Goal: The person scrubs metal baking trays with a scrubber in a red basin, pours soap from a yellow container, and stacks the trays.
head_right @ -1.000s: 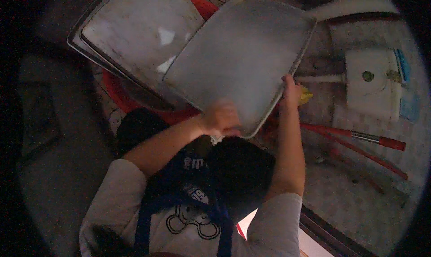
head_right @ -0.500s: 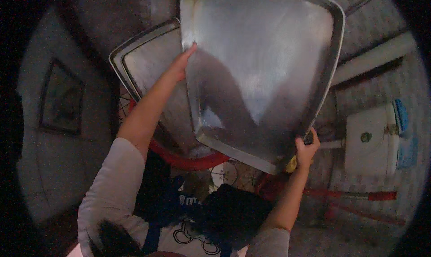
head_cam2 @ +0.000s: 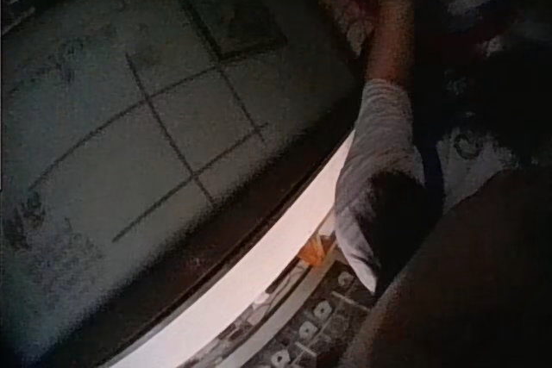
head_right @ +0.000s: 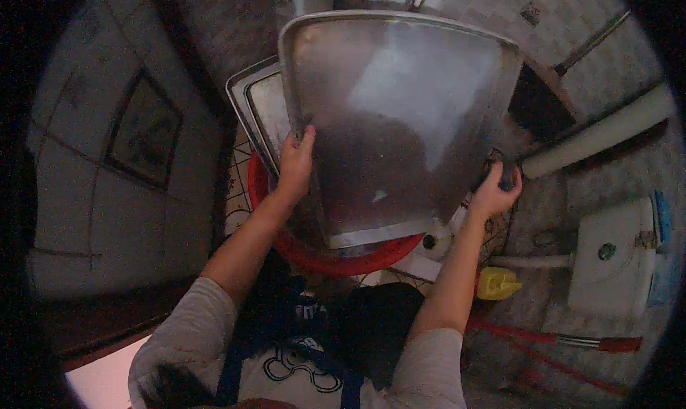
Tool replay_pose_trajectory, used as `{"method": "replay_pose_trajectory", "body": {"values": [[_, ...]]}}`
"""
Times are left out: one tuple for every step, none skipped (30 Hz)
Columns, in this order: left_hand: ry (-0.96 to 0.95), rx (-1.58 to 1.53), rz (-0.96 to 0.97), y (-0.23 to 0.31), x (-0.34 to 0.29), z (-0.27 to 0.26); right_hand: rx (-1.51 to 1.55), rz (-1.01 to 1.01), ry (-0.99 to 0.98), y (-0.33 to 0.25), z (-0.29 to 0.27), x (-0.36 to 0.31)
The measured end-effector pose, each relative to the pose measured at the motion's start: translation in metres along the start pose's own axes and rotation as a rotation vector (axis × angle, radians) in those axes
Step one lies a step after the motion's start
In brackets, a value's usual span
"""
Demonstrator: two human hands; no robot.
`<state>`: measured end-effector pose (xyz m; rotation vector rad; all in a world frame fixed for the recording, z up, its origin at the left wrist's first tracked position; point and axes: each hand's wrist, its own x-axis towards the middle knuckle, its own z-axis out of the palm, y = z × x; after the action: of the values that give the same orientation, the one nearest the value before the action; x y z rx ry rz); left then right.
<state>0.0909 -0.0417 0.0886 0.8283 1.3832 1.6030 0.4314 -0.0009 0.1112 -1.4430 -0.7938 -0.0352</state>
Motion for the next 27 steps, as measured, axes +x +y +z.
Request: {"method": "replay_pose_trajectory", "body": {"values": [[0.016,-0.021,0.054,-0.006,0.002,-0.007,0.11,0.083,-0.052,-0.009,0.018,-0.011],[0.034,-0.045,0.105,-0.01,0.003,-0.012,0.297,0.084,-0.081,-0.015,0.041,-0.02],[0.022,-0.038,0.102,-0.01,0.0,-0.016,0.27,0.162,-0.109,-0.039,0.056,-0.028],[-0.002,-0.049,0.106,-0.005,-0.005,-0.012,0.289,0.043,-0.091,-0.044,0.068,-0.021],[-0.02,-0.048,0.122,-0.002,-0.007,-0.015,0.436,0.085,-0.117,-0.062,0.082,-0.028],[-0.046,-0.065,0.242,-0.001,-0.008,-0.021,0.307,-0.038,-0.072,-0.079,0.09,-0.035],[-0.085,-0.089,0.353,-0.002,-0.003,-0.02,0.322,-0.128,-0.075,-0.08,0.102,-0.029],[-0.123,-0.117,0.464,-0.002,0.003,-0.017,0.37,-0.149,-0.037,-0.081,0.11,-0.027],[-0.209,-0.131,0.388,0.02,0.01,-0.016,0.376,-0.196,-0.05,-0.082,0.119,-0.023],[-0.302,-0.156,0.311,0.048,0.013,-0.018,0.378,-0.253,-0.056,-0.083,0.115,-0.027],[-0.265,-0.175,0.307,0.082,0.034,-0.011,0.32,-0.396,-0.093,-0.1,0.119,-0.033],[-0.229,-0.191,0.299,0.097,0.051,-0.008,0.26,-0.536,-0.132,-0.112,0.12,-0.048],[-0.158,-0.112,0.357,0.104,0.057,-0.007,0.236,-0.689,-0.203,-0.127,0.119,-0.061],[-0.085,-0.031,0.411,0.108,0.059,-0.005,0.232,-0.804,-0.221,-0.135,0.125,-0.073],[-0.015,0.044,0.464,0.109,0.059,-0.004,0.206,-0.837,-0.239,-0.139,0.136,-0.08],[0.015,0.051,0.469,0.105,0.054,-0.005,0.175,-0.874,-0.258,-0.143,0.146,-0.085],[0.048,0.06,0.471,0.096,0.045,-0.009,0.173,-0.867,-0.222,-0.144,0.153,-0.089],[0.087,0.077,0.474,0.087,0.037,-0.016,0.177,-0.854,-0.191,-0.148,0.159,-0.096],[0.101,0.061,0.432,0.079,0.032,-0.023,0.18,-0.839,-0.162,-0.148,0.163,-0.105],[0.116,0.045,0.388,0.069,0.028,-0.031,0.203,-0.848,-0.226,-0.144,0.163,-0.12],[0.129,0.027,0.352,0.067,0.028,-0.037,0.23,-0.858,-0.282,-0.146,0.165,-0.135],[0.123,0.022,0.345,0.065,0.022,-0.042,0.247,-0.871,-0.342,-0.146,0.162,-0.153],[0.117,0.016,0.337,0.065,0.014,-0.047,0.291,-0.941,-0.437,-0.146,0.158,-0.179],[0.109,0.008,0.325,0.061,0.007,-0.051,0.332,-1.012,-0.536,-0.147,0.147,-0.202],[0.066,-0.072,0.307,0.056,0.004,-0.056,0.39,-1.114,-0.613,-0.146,0.141,-0.212],[0.022,-0.153,0.29,0.05,0.0,-0.061,0.448,-1.217,-0.687,-0.147,0.135,-0.219],[-0.028,-0.23,0.271,0.047,0.004,-0.067,0.508,-1.313,-0.754,-0.149,0.137,-0.222]]}}
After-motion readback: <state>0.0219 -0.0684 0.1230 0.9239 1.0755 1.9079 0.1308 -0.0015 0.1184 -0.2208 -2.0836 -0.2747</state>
